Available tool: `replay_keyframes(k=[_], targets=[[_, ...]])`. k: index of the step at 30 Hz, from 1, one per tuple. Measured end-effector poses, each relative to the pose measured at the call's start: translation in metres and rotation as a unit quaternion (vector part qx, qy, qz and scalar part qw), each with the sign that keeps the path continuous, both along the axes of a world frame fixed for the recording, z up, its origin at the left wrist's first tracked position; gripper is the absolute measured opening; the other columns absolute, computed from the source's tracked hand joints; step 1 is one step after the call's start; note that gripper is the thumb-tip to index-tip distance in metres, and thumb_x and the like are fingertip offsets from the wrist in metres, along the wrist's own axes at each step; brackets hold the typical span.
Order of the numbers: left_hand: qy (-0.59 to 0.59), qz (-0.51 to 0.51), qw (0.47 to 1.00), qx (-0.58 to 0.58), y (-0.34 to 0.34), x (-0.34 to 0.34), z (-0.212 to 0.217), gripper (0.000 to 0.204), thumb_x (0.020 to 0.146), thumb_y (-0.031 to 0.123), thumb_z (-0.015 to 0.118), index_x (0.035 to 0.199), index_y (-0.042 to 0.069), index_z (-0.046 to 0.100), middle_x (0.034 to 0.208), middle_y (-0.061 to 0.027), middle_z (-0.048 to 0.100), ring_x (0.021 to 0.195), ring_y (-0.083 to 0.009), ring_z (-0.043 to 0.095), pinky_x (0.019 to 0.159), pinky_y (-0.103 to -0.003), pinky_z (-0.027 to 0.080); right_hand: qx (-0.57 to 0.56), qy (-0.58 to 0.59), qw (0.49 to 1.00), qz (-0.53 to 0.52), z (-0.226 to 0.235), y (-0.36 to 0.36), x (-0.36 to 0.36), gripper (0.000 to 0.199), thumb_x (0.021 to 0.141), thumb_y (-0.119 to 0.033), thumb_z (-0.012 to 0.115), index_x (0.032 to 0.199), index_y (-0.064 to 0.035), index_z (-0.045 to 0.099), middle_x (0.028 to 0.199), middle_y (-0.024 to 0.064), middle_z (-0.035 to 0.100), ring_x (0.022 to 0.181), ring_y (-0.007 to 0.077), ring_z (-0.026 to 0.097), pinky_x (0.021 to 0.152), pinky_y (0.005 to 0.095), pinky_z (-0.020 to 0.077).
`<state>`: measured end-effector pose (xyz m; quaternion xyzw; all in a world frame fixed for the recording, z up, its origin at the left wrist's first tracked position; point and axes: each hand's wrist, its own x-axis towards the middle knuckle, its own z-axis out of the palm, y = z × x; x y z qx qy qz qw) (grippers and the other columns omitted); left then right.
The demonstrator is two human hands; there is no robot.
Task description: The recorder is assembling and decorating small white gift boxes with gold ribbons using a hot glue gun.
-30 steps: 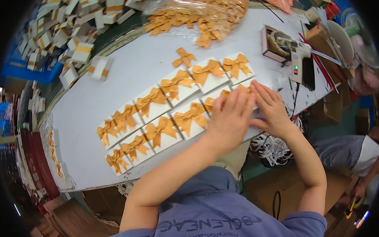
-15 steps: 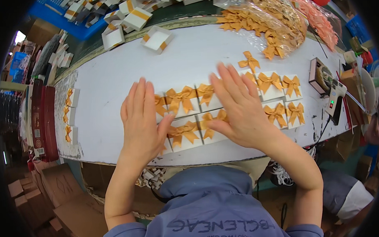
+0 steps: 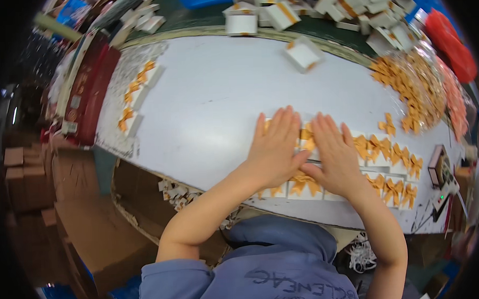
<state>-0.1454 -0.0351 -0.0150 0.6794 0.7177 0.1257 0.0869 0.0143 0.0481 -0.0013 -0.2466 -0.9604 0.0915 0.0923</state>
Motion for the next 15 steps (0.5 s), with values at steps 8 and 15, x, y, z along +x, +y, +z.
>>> replay_keyframes(k=[8, 15], targets=[[0.133, 0.178, 0.975, -0.003, -0.024, -0.130, -0.012, 0.069, 0.089, 0.045, 0.041, 0.138, 0.001, 0.023, 0.145, -0.0171, 0.022, 0.135, -0.0326, 0.016, 0.107, -0.054, 0.007, 0.012, -0.044, 0.999, 0.008, 0.005, 0.003, -0.001, 0.081, 0.079, -0.048, 0.057, 0.136, 0.0013, 0.028, 0.139, 0.0199, 0.031, 0.131, 0.0325, 0.028, 0.105, 0.0484, 0.0181], [0.176, 0.176, 0.968, 0.025, 0.052, -0.260, -0.013, 0.068, 0.089, 0.050, 0.039, 0.138, 0.005, 0.026, 0.143, -0.0166, 0.026, 0.134, -0.0329, 0.018, 0.106, -0.054, 0.011, -0.001, -0.044, 0.999, 0.018, 0.007, 0.002, -0.001, 0.082, 0.078, -0.050, 0.056, 0.136, 0.0004, 0.028, 0.139, 0.0192, 0.032, 0.130, 0.0325, 0.028, 0.105, 0.0486, 0.0186]])
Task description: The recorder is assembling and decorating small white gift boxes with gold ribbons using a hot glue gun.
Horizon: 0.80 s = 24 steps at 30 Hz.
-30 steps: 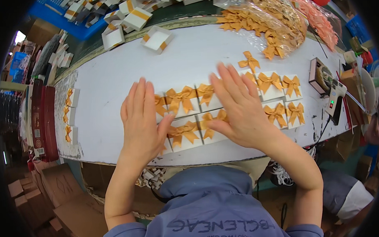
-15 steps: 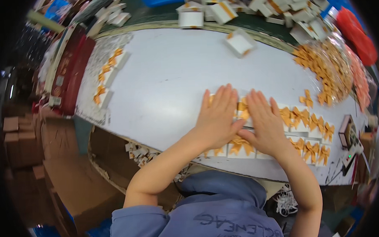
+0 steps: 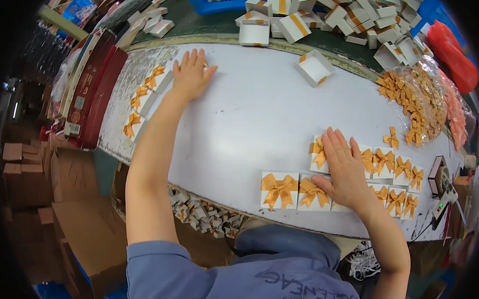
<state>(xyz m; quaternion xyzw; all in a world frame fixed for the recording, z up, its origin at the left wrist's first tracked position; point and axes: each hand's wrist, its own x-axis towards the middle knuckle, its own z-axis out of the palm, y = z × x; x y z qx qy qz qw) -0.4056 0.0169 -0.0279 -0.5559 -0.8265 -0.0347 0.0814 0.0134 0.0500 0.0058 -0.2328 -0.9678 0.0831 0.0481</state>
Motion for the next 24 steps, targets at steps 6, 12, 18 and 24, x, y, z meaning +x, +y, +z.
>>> replay_keyframes(k=[6, 12, 18, 24], targets=[[-0.034, 0.252, 0.957, -0.139, 0.047, -0.034, 0.031, 0.071, 0.086, 0.058, 0.035, 0.139, 0.010, 0.027, 0.142, -0.0136, 0.030, 0.132, -0.0332, 0.024, 0.105, -0.057, 0.015, -0.013, 0.015, 0.999, -0.025, -0.002, -0.002, 0.005, 0.081, 0.077, -0.050, 0.057, 0.136, -0.0015, 0.030, 0.139, 0.0184, 0.033, 0.130, 0.0317, 0.028, 0.105, 0.0481, 0.0191], [0.181, 0.206, 0.962, 0.012, 0.022, -0.055, 0.015, 0.070, 0.088, 0.053, 0.038, 0.141, 0.009, 0.022, 0.145, -0.0140, 0.021, 0.134, -0.0315, 0.018, 0.105, -0.055, 0.015, -0.084, 0.046, 0.995, -0.023, 0.023, -0.002, 0.013, 0.075, 0.081, -0.045, 0.055, 0.137, -0.0033, 0.028, 0.143, 0.0199, 0.024, 0.133, 0.0359, 0.022, 0.107, 0.0473, 0.0159], [-0.070, -0.315, 0.944, 0.067, 0.018, 0.162, 0.042, 0.077, 0.081, 0.029, 0.061, 0.141, 0.005, 0.019, 0.146, -0.0165, 0.019, 0.135, -0.0283, 0.017, 0.108, -0.046, 0.013, -0.006, 0.033, 0.989, -0.144, 0.016, 0.027, 0.082, 0.071, 0.081, -0.035, 0.057, 0.137, -0.0028, 0.028, 0.143, 0.0205, 0.023, 0.133, 0.0367, 0.020, 0.106, 0.0483, 0.0162], [-0.191, -0.390, 0.899, 0.059, -0.006, 0.313, 0.051, 0.091, 0.071, 0.052, 0.064, 0.134, -0.003, 0.029, 0.140, -0.0207, 0.029, 0.131, -0.0329, 0.027, 0.105, -0.048, 0.020, 0.075, 0.109, 0.976, -0.170, 0.012, 0.040, 0.081, 0.074, 0.081, -0.041, 0.058, 0.135, 0.0009, 0.030, 0.140, 0.0225, 0.028, 0.131, 0.0375, 0.025, 0.105, 0.0503, 0.0176]])
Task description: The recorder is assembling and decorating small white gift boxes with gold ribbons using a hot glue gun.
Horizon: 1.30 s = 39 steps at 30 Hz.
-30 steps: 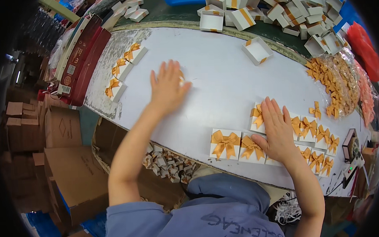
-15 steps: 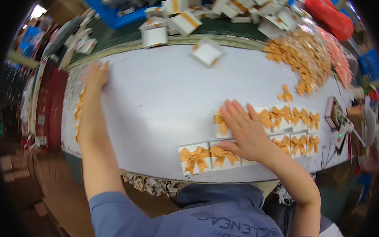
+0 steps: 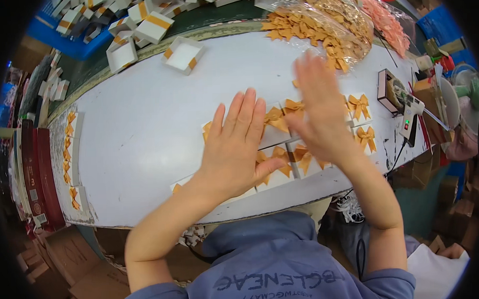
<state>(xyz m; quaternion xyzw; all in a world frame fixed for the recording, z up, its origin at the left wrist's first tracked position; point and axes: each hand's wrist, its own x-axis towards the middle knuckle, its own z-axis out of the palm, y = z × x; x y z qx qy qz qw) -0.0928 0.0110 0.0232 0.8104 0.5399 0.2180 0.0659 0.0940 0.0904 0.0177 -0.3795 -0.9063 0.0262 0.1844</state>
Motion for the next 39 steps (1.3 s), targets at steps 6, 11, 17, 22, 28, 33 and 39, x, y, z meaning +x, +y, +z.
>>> replay_keyframes(k=[6, 11, 17, 22, 28, 33, 39], targets=[[0.081, -0.019, 0.994, -0.076, 0.001, 0.013, -0.024, 0.089, 0.072, 0.056, 0.060, 0.132, -0.003, 0.033, 0.138, -0.0221, 0.031, 0.130, -0.0360, 0.028, 0.104, -0.051, 0.019, -0.108, -0.048, 0.993, 0.015, -0.016, -0.001, 0.009, 0.068, 0.087, -0.043, 0.047, 0.138, -0.0027, 0.026, 0.144, 0.0198, 0.021, 0.134, 0.0349, 0.019, 0.107, 0.0499, 0.0128], [0.077, -0.015, 0.996, -0.038, 0.000, 0.028, -0.016, 0.088, 0.072, 0.057, 0.060, 0.133, -0.002, 0.034, 0.139, -0.0205, 0.031, 0.130, -0.0345, 0.028, 0.104, -0.052, 0.018, 0.047, 0.000, 0.994, -0.098, -0.010, 0.002, 0.054, 0.070, 0.085, -0.047, 0.050, 0.135, -0.0029, 0.031, 0.140, 0.0195, 0.031, 0.132, 0.0343, 0.023, 0.105, 0.0505, 0.0182], [0.105, -0.049, 0.990, -0.075, 0.006, 0.028, -0.016, 0.086, 0.076, 0.052, 0.059, 0.136, 0.000, 0.028, 0.142, -0.0210, 0.026, 0.132, -0.0358, 0.023, 0.106, -0.051, 0.015, -0.101, -0.064, 0.988, -0.101, -0.004, 0.022, 0.072, 0.068, 0.085, -0.045, 0.050, 0.136, -0.0042, 0.031, 0.140, 0.0190, 0.031, 0.132, 0.0335, 0.024, 0.105, 0.0505, 0.0170], [0.013, -0.040, 0.999, -0.001, 0.027, 0.067, 0.001, 0.082, 0.077, 0.053, 0.057, 0.133, -0.002, 0.033, 0.140, -0.0218, 0.029, 0.130, -0.0341, 0.028, 0.104, -0.052, 0.018, 0.014, -0.061, 0.985, -0.160, -0.023, 0.013, 0.100, 0.067, 0.087, -0.046, 0.046, 0.137, -0.0046, 0.030, 0.140, 0.0179, 0.031, 0.133, 0.0325, 0.024, 0.106, 0.0506, 0.0143], [0.079, -0.069, 0.992, -0.076, 0.031, 0.070, -0.031, 0.085, 0.077, 0.053, 0.055, 0.138, 0.002, 0.026, 0.144, -0.0200, 0.022, 0.135, -0.0324, 0.019, 0.108, -0.049, 0.010, 0.007, 0.006, 0.990, -0.144, -0.012, 0.035, 0.119, 0.061, 0.087, -0.042, 0.050, 0.134, -0.0068, 0.035, 0.139, 0.0172, 0.033, 0.131, 0.0325, 0.027, 0.105, 0.0495, 0.0202], [0.102, 0.006, 0.994, -0.033, 0.012, 0.054, 0.023, 0.084, 0.078, 0.059, 0.051, 0.138, 0.004, 0.029, 0.143, -0.0177, 0.026, 0.133, -0.0331, 0.022, 0.107, -0.049, 0.008, -0.030, -0.067, 0.981, -0.177, -0.034, 0.026, 0.147, 0.058, 0.087, -0.040, 0.049, 0.134, -0.0081, 0.037, 0.140, 0.0172, 0.032, 0.131, 0.0330, 0.026, 0.106, 0.0478, 0.0197], [0.128, 0.134, 0.978, -0.095, -0.034, -0.022, 0.008, 0.078, 0.079, 0.049, 0.053, 0.139, 0.005, 0.027, 0.145, -0.0181, 0.022, 0.133, -0.0339, 0.021, 0.107, -0.049, 0.007, -0.040, 0.051, 0.985, -0.161, -0.020, 0.026, 0.172, 0.057, 0.086, -0.033, 0.051, 0.135, -0.0082, 0.035, 0.141, 0.0188, 0.030, 0.133, 0.0336, 0.024, 0.107, 0.0451, 0.0177]])
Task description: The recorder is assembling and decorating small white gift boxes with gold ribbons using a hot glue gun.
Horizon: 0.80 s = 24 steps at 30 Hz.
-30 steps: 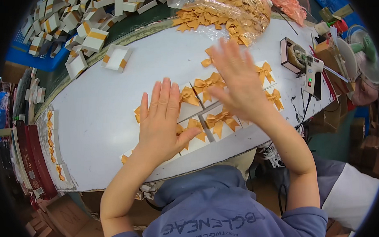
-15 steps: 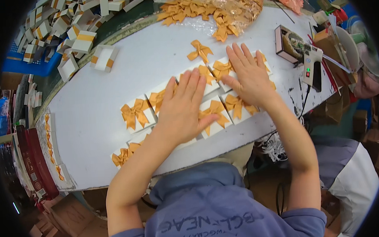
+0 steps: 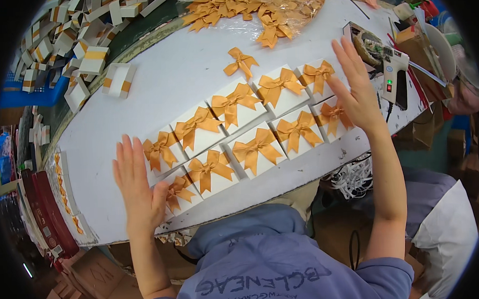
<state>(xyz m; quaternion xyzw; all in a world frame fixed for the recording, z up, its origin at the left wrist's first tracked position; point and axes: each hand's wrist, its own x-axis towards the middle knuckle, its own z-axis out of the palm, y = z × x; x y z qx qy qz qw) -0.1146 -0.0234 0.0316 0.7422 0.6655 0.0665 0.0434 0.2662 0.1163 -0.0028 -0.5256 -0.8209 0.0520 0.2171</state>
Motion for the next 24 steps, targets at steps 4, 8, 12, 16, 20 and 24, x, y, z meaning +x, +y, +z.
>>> replay_keyframes(k=[4, 8, 12, 16, 20, 24], targets=[[-0.037, 0.029, 0.996, -0.074, -0.010, -0.008, -0.025, 0.071, 0.079, 0.029, 0.053, 0.140, 0.005, 0.025, 0.146, -0.0183, 0.017, 0.134, -0.0354, 0.018, 0.107, -0.049, 0.013, -0.182, 0.138, 0.972, 0.053, -0.008, -0.016, -0.004, 0.061, 0.081, -0.020, 0.058, 0.136, -0.0082, 0.034, 0.145, 0.0178, 0.022, 0.132, 0.0309, 0.027, 0.105, 0.0345, 0.0258], [-0.074, 0.022, 0.996, -0.040, -0.024, -0.020, -0.028, 0.070, 0.079, 0.027, 0.054, 0.139, 0.005, 0.026, 0.145, -0.0208, 0.018, 0.132, -0.0393, 0.019, 0.107, -0.047, 0.017, -0.218, 0.206, 0.951, 0.071, -0.011, -0.019, -0.023, 0.063, 0.079, -0.017, 0.061, 0.136, -0.0068, 0.034, 0.145, 0.0181, 0.021, 0.130, 0.0324, 0.031, 0.100, 0.0327, 0.0331], [-0.092, 0.082, 0.992, -0.021, -0.084, -0.054, -0.036, 0.064, 0.082, 0.031, 0.050, 0.135, 0.001, 0.030, 0.139, -0.0229, 0.026, 0.130, -0.0404, 0.023, 0.106, -0.047, 0.018, -0.207, 0.197, 0.950, 0.128, -0.015, -0.042, -0.071, 0.063, 0.078, -0.017, 0.062, 0.134, -0.0042, 0.035, 0.144, 0.0225, 0.021, 0.130, 0.0346, 0.030, 0.102, 0.0347, 0.0322], [-0.054, 0.222, 0.971, 0.070, -0.144, -0.088, -0.016, 0.061, 0.089, 0.041, 0.041, 0.130, -0.003, 0.035, 0.135, -0.0224, 0.032, 0.130, -0.0388, 0.024, 0.105, -0.047, 0.021, -0.186, 0.190, 0.935, 0.236, -0.025, -0.071, -0.156, 0.063, 0.077, -0.021, 0.063, 0.130, 0.0014, 0.038, 0.141, 0.0245, 0.025, 0.131, 0.0384, 0.026, 0.106, 0.0424, 0.0247], [-0.075, 0.149, 0.983, 0.073, -0.124, -0.066, -0.001, 0.069, 0.090, 0.052, 0.035, 0.132, -0.002, 0.035, 0.134, -0.0223, 0.035, 0.128, -0.0395, 0.028, 0.104, -0.048, 0.021, -0.246, 0.221, 0.890, 0.313, -0.031, -0.118, -0.248, 0.061, 0.084, -0.030, 0.055, 0.131, 0.0034, 0.035, 0.141, 0.0263, 0.022, 0.131, 0.0393, 0.023, 0.107, 0.0432, 0.0214], [-0.072, 0.160, 0.984, -0.030, -0.120, -0.034, -0.025, 0.072, 0.081, 0.050, 0.051, 0.131, 0.000, 0.037, 0.137, -0.0214, 0.033, 0.129, -0.0394, 0.027, 0.105, -0.051, 0.014, -0.374, 0.339, 0.768, 0.393, -0.029, -0.158, -0.300, 0.062, 0.086, -0.034, 0.051, 0.134, 0.0007, 0.032, 0.141, 0.0259, 0.023, 0.131, 0.0392, 0.022, 0.107, 0.0439, 0.0202]])
